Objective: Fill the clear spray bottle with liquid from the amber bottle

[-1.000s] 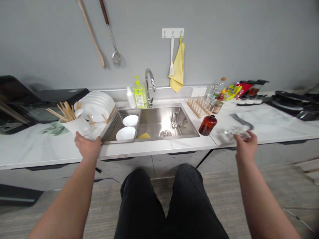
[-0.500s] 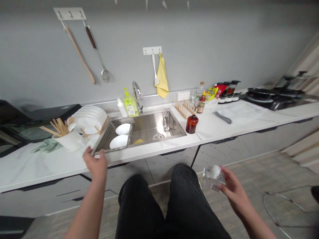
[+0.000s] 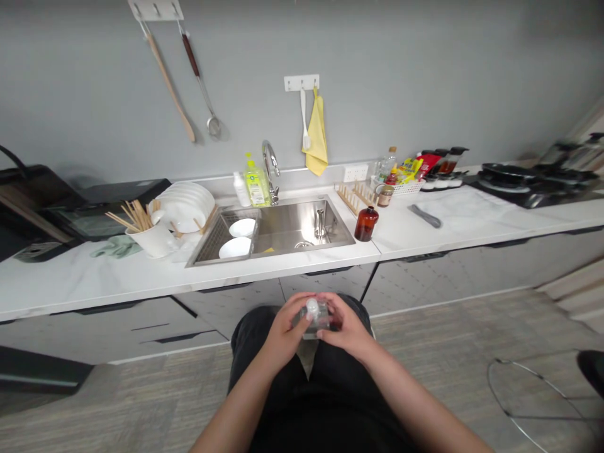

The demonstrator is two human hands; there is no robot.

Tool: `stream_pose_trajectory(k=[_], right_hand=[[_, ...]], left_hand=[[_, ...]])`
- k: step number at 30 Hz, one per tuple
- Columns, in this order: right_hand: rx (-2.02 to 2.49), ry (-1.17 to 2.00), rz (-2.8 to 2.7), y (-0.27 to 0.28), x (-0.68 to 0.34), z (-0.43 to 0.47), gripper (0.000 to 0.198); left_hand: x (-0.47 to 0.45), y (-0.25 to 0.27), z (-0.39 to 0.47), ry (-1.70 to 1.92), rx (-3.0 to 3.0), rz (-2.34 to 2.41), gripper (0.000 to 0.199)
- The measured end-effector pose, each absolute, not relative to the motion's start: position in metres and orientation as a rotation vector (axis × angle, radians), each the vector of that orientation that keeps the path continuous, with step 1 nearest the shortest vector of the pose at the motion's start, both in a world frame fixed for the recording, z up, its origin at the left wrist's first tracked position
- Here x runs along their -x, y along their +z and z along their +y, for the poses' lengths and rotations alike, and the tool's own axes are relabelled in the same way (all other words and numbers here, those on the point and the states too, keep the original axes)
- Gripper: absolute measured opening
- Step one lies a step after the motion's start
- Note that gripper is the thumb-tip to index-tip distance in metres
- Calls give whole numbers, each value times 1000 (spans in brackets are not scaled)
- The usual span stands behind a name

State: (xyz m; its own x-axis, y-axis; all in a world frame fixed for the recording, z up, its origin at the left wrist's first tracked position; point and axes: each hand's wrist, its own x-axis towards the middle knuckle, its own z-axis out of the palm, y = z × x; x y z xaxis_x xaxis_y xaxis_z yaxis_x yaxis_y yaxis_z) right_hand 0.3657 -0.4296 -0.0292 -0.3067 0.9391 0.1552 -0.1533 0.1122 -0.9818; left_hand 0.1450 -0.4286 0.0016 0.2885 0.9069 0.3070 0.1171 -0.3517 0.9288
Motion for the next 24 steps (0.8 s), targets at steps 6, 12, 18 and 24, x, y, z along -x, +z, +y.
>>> stream_pose_trajectory(k=[6, 12, 18, 24], right_hand=[[855, 1371, -1437, -35, -357, -443, 84], [926, 1277, -1440, -33, -353, -453, 84], [949, 1239, -1432, -22, -360, -456, 80], [951, 1239, -1397, -22, -368, -455, 86]], left_hand=[[-132, 3, -445, 1128, -1713, 982, 32], [-146, -18, -447, 1256, -1646, 1169, 24], [-149, -30, -453, 1265, -1629, 1018, 69], [-138, -17, -456, 1321, -1527, 969, 63]])
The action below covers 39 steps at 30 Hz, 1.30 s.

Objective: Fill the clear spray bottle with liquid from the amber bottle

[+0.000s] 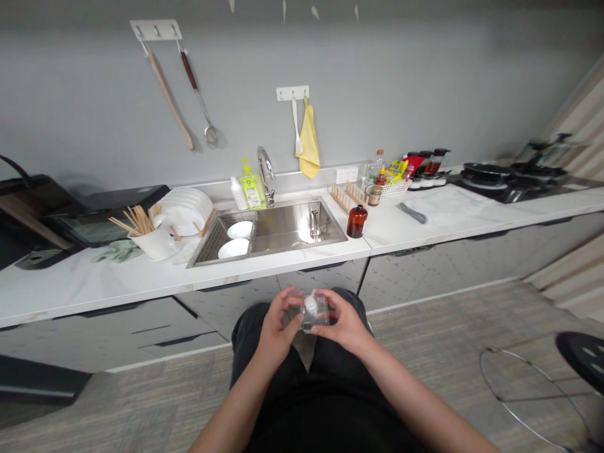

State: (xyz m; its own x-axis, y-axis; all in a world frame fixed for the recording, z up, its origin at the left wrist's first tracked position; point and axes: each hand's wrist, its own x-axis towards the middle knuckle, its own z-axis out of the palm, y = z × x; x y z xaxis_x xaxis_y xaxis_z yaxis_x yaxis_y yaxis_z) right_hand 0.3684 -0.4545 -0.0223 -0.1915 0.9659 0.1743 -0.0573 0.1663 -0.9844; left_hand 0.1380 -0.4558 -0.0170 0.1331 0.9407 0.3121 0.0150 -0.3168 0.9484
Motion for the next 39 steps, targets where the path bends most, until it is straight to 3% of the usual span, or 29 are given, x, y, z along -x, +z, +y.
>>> stream_pose_trajectory(k=[7, 13, 17, 22, 27, 32, 39], right_hand=[[952, 1205, -1485, -20, -365, -458, 87], [977, 1198, -1498, -21, -368, -460, 86], [985, 1181, -1491, -24, -366, -458, 88], [998, 1191, -1496, -25, -365, -458, 87], [1021, 1177, -1494, -27, -364, -458, 81], [998, 1198, -1509, -30, -365, -459, 85], [1002, 1220, -1493, -39, -363, -457, 86]], left_hand=[[-149, -6, -462, 1293, -1471, 963, 73], [-144, -4, -463, 1412, -1452, 1002, 60], [-144, -4, -462, 1287, -1550, 963, 74], [-145, -11, -459, 1280, -1549, 1095, 69], [-144, -15, -459, 1236, -1618, 1071, 88], [-142, -23, -460, 1235, -1589, 1040, 70], [-138, -30, -460, 1201, -1603, 998, 67]])
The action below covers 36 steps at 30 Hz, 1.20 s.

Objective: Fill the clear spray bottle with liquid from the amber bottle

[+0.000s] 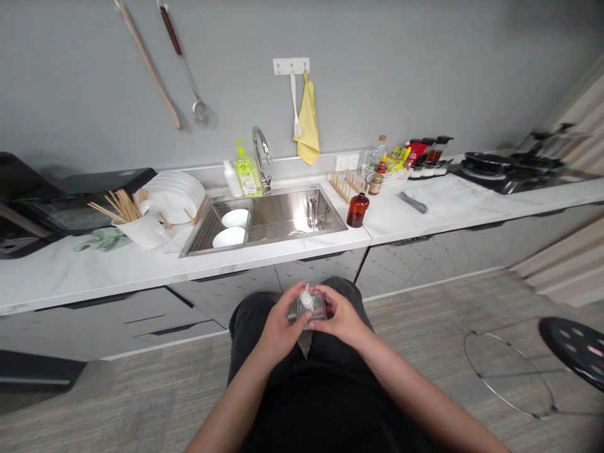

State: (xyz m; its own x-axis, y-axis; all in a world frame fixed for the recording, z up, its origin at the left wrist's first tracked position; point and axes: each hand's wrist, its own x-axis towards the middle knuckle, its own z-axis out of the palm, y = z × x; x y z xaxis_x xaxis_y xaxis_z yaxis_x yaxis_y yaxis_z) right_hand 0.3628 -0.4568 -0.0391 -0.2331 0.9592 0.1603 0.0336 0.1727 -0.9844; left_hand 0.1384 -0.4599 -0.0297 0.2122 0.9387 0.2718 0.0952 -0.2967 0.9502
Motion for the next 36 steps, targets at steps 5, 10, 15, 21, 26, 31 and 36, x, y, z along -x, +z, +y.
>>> stream_pose_trajectory(k=[5, 10, 15, 21, 26, 31, 36], right_hand=[[978, 1275, -1515, -43, -358, -456, 88], [1017, 1203, -1554, -44, -356, -457, 86], [1111, 1109, -1570, -44, -358, -458, 83], [1137, 1113, -1546, -47, -360, -459, 81], [1137, 1081, -1543, -49, -359, -460, 82], [1131, 1070, -1550, -45, -359, -460, 82], [1140, 1068, -1543, -45, -362, -459, 80]], left_hand=[[-141, -22, -462, 1291, -1659, 1217, 49], [-144, -6, -462, 1380, -1795, 1338, 33], [-136, -2, -458, 1393, -1786, 1344, 29], [-122, 8, -452, 1325, -1911, 1272, 30], [-123, 21, -455, 1334, -1991, 1284, 34], [-125, 22, -455, 1320, -1992, 1317, 35], [-127, 16, -454, 1316, -1943, 1347, 37]])
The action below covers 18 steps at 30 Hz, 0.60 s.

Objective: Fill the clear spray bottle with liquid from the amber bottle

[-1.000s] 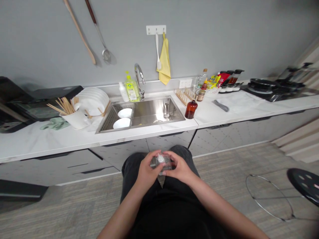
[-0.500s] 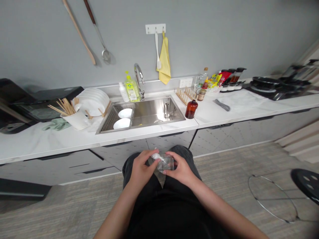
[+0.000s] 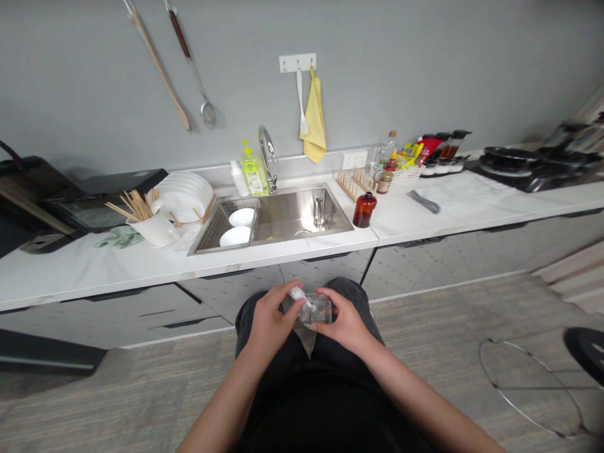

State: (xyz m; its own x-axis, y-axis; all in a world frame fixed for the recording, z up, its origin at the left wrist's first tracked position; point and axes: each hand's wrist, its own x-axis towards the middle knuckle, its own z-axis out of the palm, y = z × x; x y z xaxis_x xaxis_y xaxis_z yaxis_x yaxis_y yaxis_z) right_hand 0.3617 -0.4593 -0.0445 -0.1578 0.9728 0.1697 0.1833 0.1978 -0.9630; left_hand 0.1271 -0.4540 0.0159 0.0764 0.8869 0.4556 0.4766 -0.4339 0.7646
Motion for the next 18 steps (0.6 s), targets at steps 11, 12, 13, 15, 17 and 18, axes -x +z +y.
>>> stream_pose_trajectory(k=[11, 12, 13, 15, 17, 18], right_hand=[[1149, 1110, -1519, -47, -362, -456, 79], [1148, 1110, -1521, -46, -361, -455, 79], [1147, 1111, -1523, -46, -361, -454, 79], [1144, 1115, -1526, -46, -360, -451, 79], [1145, 1124, -1528, -47, -358, -447, 79], [1148, 1129, -1531, -48, -357, -444, 79]], left_hand=[[-123, 11, -450, 1307, -1761, 1346, 22], [-122, 11, -449, 1307, -1773, 1360, 22], [-121, 12, -449, 1309, -1783, 1373, 23], [-118, 13, -448, 1318, -1787, 1388, 25], [-116, 14, -447, 1325, -1776, 1406, 25], [-114, 14, -446, 1326, -1769, 1411, 25]])
